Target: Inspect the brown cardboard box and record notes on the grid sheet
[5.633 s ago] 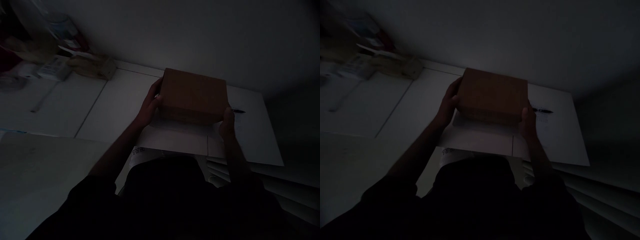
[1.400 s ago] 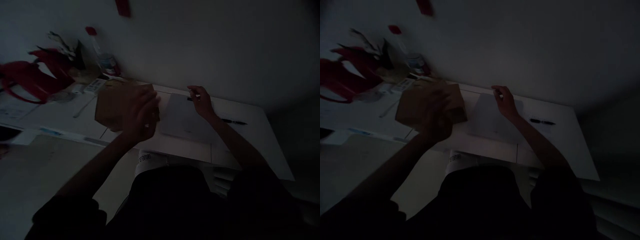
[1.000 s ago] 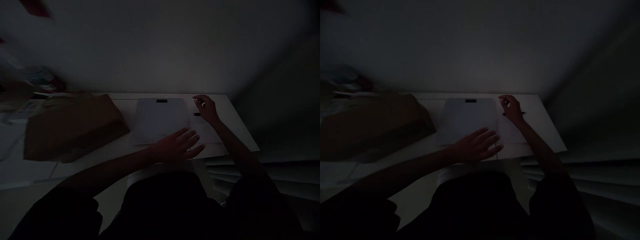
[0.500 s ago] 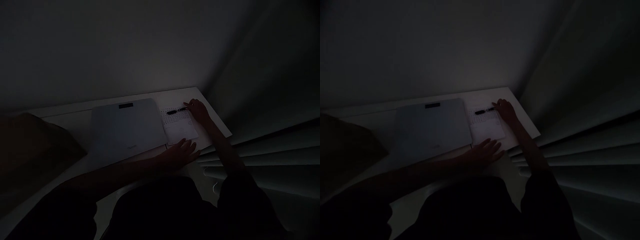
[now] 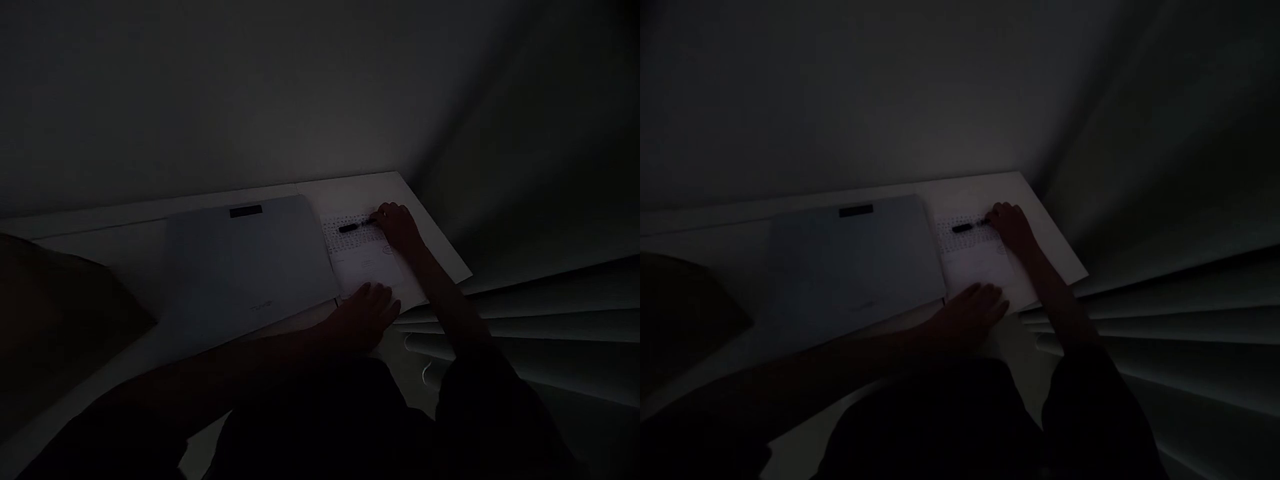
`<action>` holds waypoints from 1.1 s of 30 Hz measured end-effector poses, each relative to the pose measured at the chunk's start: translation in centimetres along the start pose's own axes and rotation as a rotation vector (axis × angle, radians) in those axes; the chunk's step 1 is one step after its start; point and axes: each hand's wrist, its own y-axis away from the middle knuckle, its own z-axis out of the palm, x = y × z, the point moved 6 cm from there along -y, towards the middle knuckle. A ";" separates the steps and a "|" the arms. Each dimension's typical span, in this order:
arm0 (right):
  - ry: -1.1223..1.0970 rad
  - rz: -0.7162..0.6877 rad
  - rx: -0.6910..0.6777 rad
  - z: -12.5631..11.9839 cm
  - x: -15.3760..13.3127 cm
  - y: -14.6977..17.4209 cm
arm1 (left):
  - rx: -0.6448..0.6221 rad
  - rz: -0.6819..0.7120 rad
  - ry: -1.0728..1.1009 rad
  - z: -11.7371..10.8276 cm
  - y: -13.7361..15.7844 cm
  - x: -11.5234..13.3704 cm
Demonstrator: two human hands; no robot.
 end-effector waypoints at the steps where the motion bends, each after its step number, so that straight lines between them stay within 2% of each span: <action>1: 0.003 0.000 0.012 -0.1 -0.1 0.1 | -0.002 0.000 0.009 0.0 0.0 0.0; 4: 0.010 0.031 0.051 -0.4 -0.1 0.3 | -0.007 0.001 0.027 0.0 0.0 -0.1; 8: -0.033 0.141 0.122 -0.7 0.7 0.6 | -0.010 0.000 0.038 0.0 0.0 -0.1; 12: -0.129 0.229 0.263 -1.3 2.2 1.1 | -0.032 -0.003 0.042 0.1 -0.1 0.0; 19: -0.249 0.224 0.452 -2.3 2.8 2.4 | 0.009 -0.035 0.038 -0.2 0.0 -0.3; 28: -0.158 0.115 0.592 -3.2 1.9 3.1 | 0.029 -0.029 0.047 -0.3 0.0 -0.3; 30: -0.140 0.150 0.599 -3.5 1.8 3.2 | 0.006 -0.036 0.064 -0.4 -0.1 -0.4; 33: -0.230 0.286 0.592 -3.7 2.2 3.5 | 0.001 -0.049 0.074 -0.4 -0.2 -0.5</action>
